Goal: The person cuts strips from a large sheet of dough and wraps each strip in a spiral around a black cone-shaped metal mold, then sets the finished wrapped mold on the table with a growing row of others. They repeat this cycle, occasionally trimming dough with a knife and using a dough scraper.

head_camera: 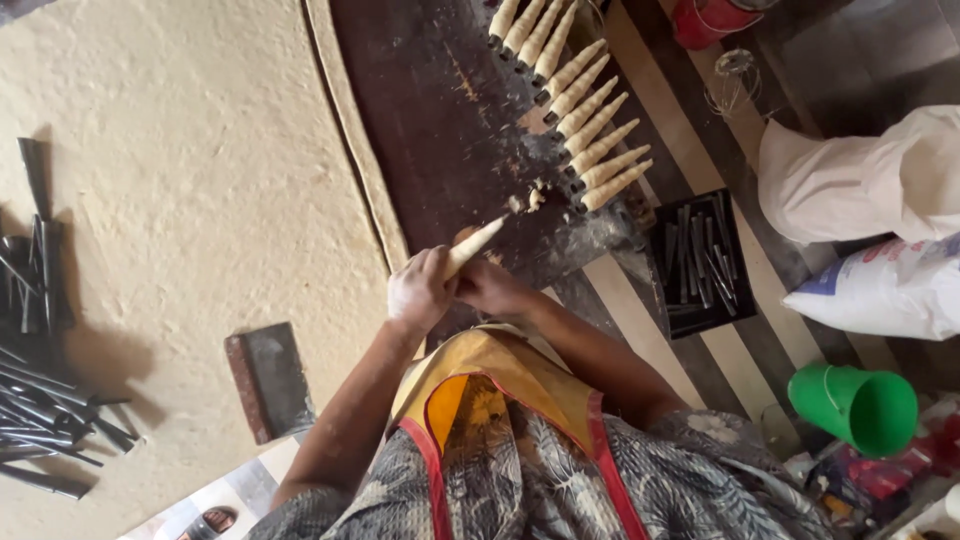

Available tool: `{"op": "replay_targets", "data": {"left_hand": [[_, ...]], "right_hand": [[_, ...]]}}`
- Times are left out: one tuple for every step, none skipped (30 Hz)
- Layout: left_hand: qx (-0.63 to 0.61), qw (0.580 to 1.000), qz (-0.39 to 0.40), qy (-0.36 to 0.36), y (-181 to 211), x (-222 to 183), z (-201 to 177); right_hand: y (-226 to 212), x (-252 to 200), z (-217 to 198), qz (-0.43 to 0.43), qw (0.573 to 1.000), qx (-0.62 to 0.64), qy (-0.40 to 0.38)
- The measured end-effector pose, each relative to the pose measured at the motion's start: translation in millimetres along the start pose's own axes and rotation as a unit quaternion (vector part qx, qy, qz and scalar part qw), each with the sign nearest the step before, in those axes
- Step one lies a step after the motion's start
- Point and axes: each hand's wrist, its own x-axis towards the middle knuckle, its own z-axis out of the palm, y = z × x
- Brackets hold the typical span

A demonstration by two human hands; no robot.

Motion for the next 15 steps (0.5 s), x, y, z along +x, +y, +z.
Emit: {"op": "replay_targets", "data": {"left_hand": [[0.002, 1.000, -0.004, 0.000, -17, 4, 12], [0.033, 0.996, -0.080, -0.016, -33, 7, 25], [0.062, 0.985, -0.157, -0.033, -48, 7, 39], [0.063, 0.984, -0.162, -0.034, -38, 8, 32], [0.053, 0.988, -0.146, -0.007, -30, 18, 26], [0.042, 0.990, -0.130, 0.019, -22, 28, 20], [0.043, 0.990, -0.136, 0.021, -16, 29, 29], [0.035, 0.994, -0.104, 0.030, -10, 30, 39], [0.031, 0.996, -0.069, 0.042, -7, 35, 45], [0.035, 0.996, -0.073, 0.047, 2, 42, 50], [0.016, 0.995, -0.083, 0.056, 13, 47, 56], [-0.003, 0.993, -0.093, 0.066, 22, 53, 62], [-0.002, 0.993, -0.096, 0.068, 26, 57, 68], [-0.001, 0.988, -0.147, 0.046, 29, 61, 75], [0.001, 0.980, -0.199, 0.024, 33, 64, 81]], "right_hand": [[-8, -5, -9, -0.001, 1.000, 0.002, -0.004], [-15, -10, -19, -0.019, 0.999, 0.015, -0.035], [-22, -17, -28, -0.035, 0.997, 0.029, -0.067], [-23, -20, -35, -0.034, 0.996, 0.031, -0.072], [-24, -18, -48, -0.015, 0.997, 0.064, -0.028], [-26, -15, -60, 0.005, 0.995, 0.097, 0.016], [-21, -16, -68, 0.006, 0.995, 0.097, 0.010], [-17, -16, -76, -0.014, 0.999, -0.023, 0.045], [-13, -10, -85, -0.042, 0.985, -0.144, 0.081], [-3, -7, -86, -0.047, 0.986, -0.144, 0.075], [7, -7, -86, -0.129, 0.964, -0.200, 0.119], [18, -7, -86, -0.210, 0.931, -0.252, 0.161], [37, -1, -81, -0.212, 0.931, -0.252, 0.158], [57, 6, -77, -0.120, 0.986, 0.067, 0.096], [75, 13, -72, -0.013, 0.926, 0.377, 0.017]]}}
